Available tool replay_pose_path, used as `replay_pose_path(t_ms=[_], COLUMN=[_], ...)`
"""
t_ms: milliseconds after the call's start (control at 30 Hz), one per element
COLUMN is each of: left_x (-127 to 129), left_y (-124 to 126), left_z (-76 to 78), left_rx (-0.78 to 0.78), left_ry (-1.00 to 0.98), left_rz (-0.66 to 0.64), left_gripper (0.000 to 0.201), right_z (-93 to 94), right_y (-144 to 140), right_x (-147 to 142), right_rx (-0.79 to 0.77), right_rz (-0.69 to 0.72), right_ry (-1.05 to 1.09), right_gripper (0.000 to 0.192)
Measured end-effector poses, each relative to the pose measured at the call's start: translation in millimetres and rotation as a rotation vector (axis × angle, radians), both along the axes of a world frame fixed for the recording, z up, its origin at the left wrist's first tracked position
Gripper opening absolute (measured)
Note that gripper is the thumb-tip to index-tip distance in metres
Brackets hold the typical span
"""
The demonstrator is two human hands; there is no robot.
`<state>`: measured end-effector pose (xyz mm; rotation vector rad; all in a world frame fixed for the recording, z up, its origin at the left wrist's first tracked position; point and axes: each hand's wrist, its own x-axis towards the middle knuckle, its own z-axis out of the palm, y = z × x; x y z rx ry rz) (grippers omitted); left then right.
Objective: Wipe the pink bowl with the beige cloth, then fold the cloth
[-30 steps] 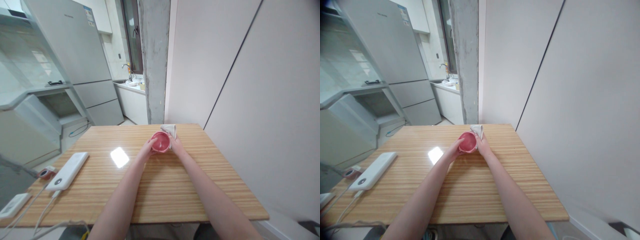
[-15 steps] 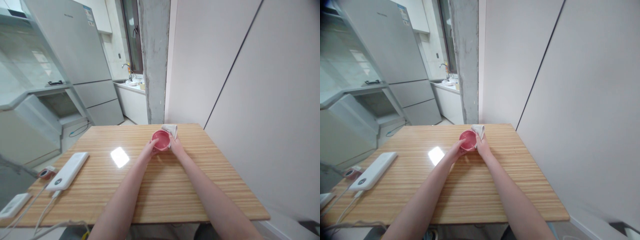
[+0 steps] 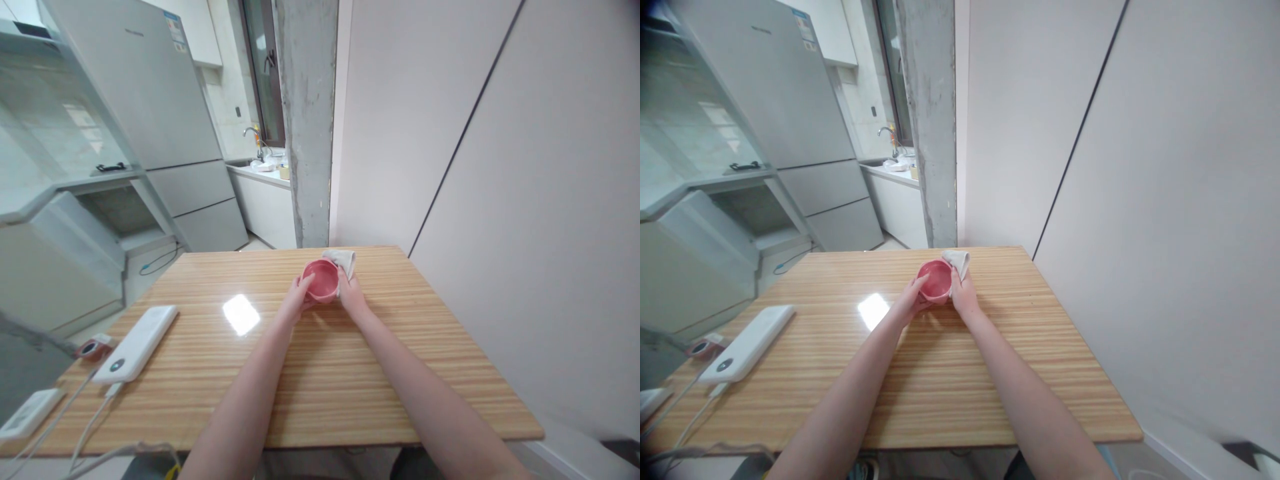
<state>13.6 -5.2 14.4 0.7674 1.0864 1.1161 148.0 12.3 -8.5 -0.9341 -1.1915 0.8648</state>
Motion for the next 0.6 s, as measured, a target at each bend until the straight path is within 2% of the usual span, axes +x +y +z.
replay_pose_path(t_ms=[100, 200, 300, 367, 500, 533, 600], left_x=[0, 6, 9, 7, 1, 1, 1], left_y=[2, 3, 2, 1, 1, 1, 2], left_z=[-2.3, -4.7, -5.3, -5.0, -5.2, -5.8, -7.5], left_rx=[-0.031, -0.008, 0.057, 0.046, -0.019, -0.026, -0.029], left_ry=[0.054, 0.041, -0.045, -0.041, 0.027, 0.038, 0.060], left_rz=[0.040, 0.153, 0.205, 0.176, -0.017, -0.033, 0.029], left_gripper=[0.042, 0.038, 0.040, 0.044, 0.045, 0.044, 0.040], right_z=[4.6, 1.4, -3.4, -3.5, 3.6, 5.5, 7.8], right_y=[2, -3, -8, -7, -1, 0, -1], right_x=[8, -1, -13, -12, 7, 10, 11], right_rx=[-0.006, -0.011, 0.012, 0.020, -0.021, -0.029, -0.040], right_rz=[0.084, -0.002, -0.072, -0.090, -0.056, -0.029, -0.001], right_ry=[-0.013, 0.013, -0.001, -0.018, -0.071, -0.079, -0.062], right_gripper=[0.051, 0.053, 0.052, 0.049, 0.044, 0.044, 0.045])
